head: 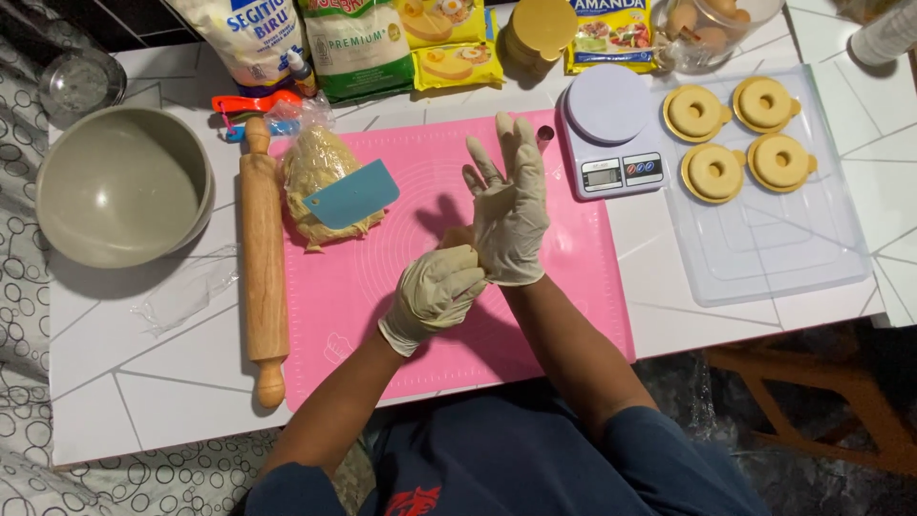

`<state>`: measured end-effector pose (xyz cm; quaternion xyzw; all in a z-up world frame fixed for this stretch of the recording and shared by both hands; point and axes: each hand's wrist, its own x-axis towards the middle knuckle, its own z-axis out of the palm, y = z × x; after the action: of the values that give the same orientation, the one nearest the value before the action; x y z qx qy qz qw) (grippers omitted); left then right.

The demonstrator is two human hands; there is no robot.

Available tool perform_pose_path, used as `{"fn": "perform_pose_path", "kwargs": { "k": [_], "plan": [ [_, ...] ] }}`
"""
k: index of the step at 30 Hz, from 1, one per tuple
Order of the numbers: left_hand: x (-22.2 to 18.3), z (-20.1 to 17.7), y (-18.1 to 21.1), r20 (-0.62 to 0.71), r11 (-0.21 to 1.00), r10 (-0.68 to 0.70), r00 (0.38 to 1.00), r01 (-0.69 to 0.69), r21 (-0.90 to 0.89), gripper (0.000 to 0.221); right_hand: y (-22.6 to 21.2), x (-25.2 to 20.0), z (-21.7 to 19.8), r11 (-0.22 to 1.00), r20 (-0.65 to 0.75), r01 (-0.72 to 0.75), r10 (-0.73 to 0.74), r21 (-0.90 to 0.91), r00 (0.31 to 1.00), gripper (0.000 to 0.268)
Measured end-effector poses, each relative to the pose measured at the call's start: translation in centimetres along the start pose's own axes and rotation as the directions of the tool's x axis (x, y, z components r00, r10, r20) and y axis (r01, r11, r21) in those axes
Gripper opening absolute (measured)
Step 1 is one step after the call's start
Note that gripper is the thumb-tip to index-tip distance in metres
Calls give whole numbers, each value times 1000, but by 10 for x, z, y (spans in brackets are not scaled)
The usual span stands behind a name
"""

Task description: Dividing a mass of dough into smaller portions and rolling them into individual balls on a silicone mat.

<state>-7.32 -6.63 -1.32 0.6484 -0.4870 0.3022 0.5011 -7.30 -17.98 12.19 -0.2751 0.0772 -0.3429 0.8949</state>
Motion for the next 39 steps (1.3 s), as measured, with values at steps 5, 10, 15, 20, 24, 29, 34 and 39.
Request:
{"fn": "perform_pose_path", "kwargs": {
  "k": [5, 10, 15, 20, 24, 29, 34, 39],
  "plan": [
    [53, -32, 35, 465, 929, -92, 881, 243, -278, 8, -14, 8, 1, 962, 104, 173, -153, -212, 983, 49],
    [64, -35, 56, 593, 852, 67, 802, 264, -452, 29, -57, 7, 44, 944, 41, 36, -52, 329, 998, 94],
    [85, -42, 49, 661, 891, 132, 739, 204, -406, 19, -50, -1, 35, 980, 520, 173, -197, 95, 831, 81],
    [67, -56, 60, 661, 862, 217, 719, 177, -475, 19, -24, 10, 13, 243, 641, 784, -464, -571, 611, 74],
    [73, -56, 59, 739, 889, 200, 643, 199, -413, 24, -41, -16, 26, 386, 442, 518, -274, -763, 854, 66],
    [62, -35, 51, 643, 965, 26, 766, 148, -214, 12, -51, -13, 11, 932, 370, -347, 362, -110, 856, 81],
    [54, -40, 27, 468, 997, 68, 881, -38, -73, 9, -63, -22, -2, 876, 190, -217, 324, -431, 927, 85],
    [30, -78, -46, 352, 940, 48, 935, -161, 300, 7, -36, -26, -69, 154, 660, 642, 184, -751, 728, 47]
  ]
}}
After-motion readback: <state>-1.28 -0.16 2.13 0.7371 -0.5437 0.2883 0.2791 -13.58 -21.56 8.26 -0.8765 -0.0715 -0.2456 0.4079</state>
